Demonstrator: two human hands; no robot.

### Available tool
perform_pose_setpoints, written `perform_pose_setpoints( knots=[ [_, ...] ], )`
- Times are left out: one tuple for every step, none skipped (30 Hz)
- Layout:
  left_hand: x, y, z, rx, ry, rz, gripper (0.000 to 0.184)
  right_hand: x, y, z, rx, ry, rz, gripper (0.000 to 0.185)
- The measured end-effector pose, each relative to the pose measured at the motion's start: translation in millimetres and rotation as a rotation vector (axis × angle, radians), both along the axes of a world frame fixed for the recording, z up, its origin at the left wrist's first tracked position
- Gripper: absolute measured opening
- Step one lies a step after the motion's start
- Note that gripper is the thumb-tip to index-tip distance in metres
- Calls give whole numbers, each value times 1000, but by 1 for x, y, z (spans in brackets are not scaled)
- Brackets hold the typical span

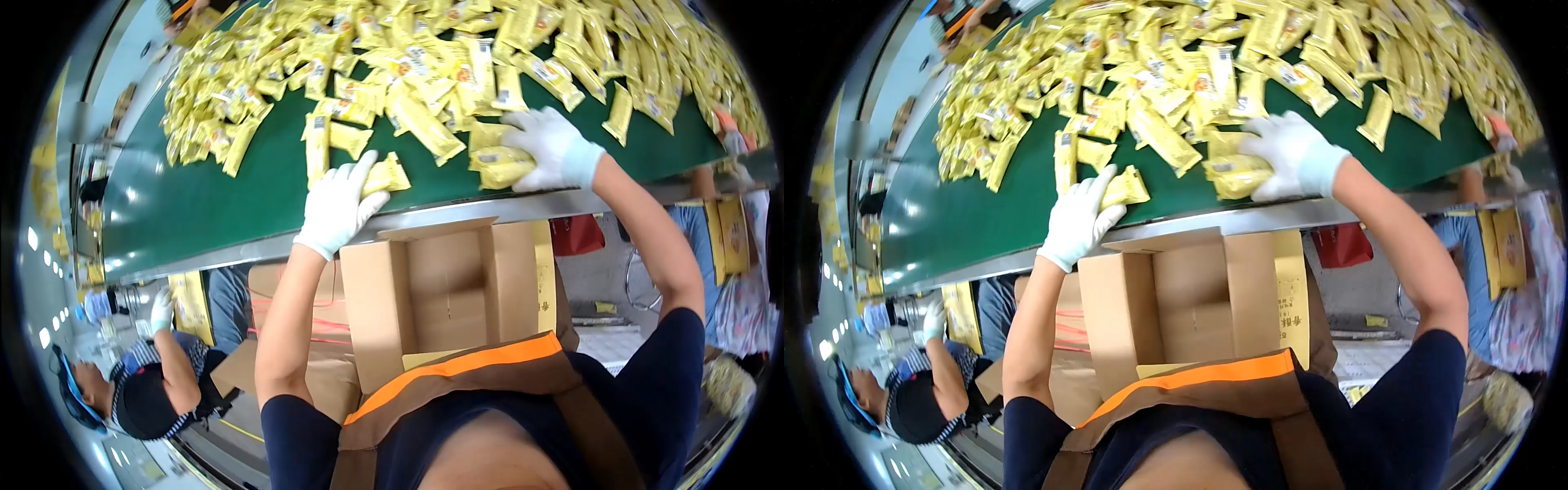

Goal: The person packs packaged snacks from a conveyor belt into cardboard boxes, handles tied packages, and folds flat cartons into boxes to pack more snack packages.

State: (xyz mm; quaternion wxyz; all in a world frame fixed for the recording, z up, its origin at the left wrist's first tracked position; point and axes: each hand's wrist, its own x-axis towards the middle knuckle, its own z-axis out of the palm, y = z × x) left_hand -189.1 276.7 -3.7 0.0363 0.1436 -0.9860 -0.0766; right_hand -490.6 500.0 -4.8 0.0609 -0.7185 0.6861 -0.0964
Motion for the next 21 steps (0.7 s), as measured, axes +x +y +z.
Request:
perform_pose_setpoints(
  knots=[
    [3,2,-1,6,20,12,54,6,5,7,55,-2,-27,58],
    [7,0,-3,7,29,-16,50,11,12,15,20,42,-70,54],
    [13,-1,0,48,11,-2,50,14,20,24,-13,102,-132,58],
    [16,-3,5,99,1,-10,49,12,26,25,-72,92,-155,60],
    [14,-6,4,160,1,-43,49,8,38,24,-122,97,-198,62],
    [16,-15,-4,161,29,-104,49,3,47,13,1,67,-271,74],
    [17,-24,-12,158,58,-169,50,4,57,4,65,-46,-343,83],
    [13,-25,-10,230,-5,-125,53,5,64,8,110,-71,-438,88],
    [13,-26,-4,291,-79,-61,55,6,66,9,146,-106,-513,92],
    [12,-19,-2,267,-94,-18,63,1,67,5,153,-48,-479,91],
    [13,-14,0,229,-98,-25,63,-2,68,2,222,-137,-502,91],
    [14,-8,1,190,-96,-28,63,-6,67,3,287,-220,-518,92],
    [12,-2,3,152,-87,-28,64,-8,65,9,353,-297,-531,92],
    [6,7,14,175,-218,91,65,-7,58,22,364,-568,-610,78],
    [10,5,11,217,-74,130,66,-12,51,-7,16,-1027,-544,58],
    [16,3,4,256,66,169,68,-13,42,8,18,-1298,-604,56],
    [23,0,-4,289,205,210,69,-12,31,23,25,-1572,-659,55],
    [27,-14,-18,540,399,338,72,-7,14,22,-90,-1646,-693,55],
    [26,-28,-17,685,568,386,67,-3,-3,20,-202,-1722,-723,55],
    [23,-31,-2,871,656,460,64,-7,-22,10,-238,-1737,-737,59],
    [18,-35,13,1056,752,527,61,-7,-42,-4,-326,-1688,-761,72]
  ],
)
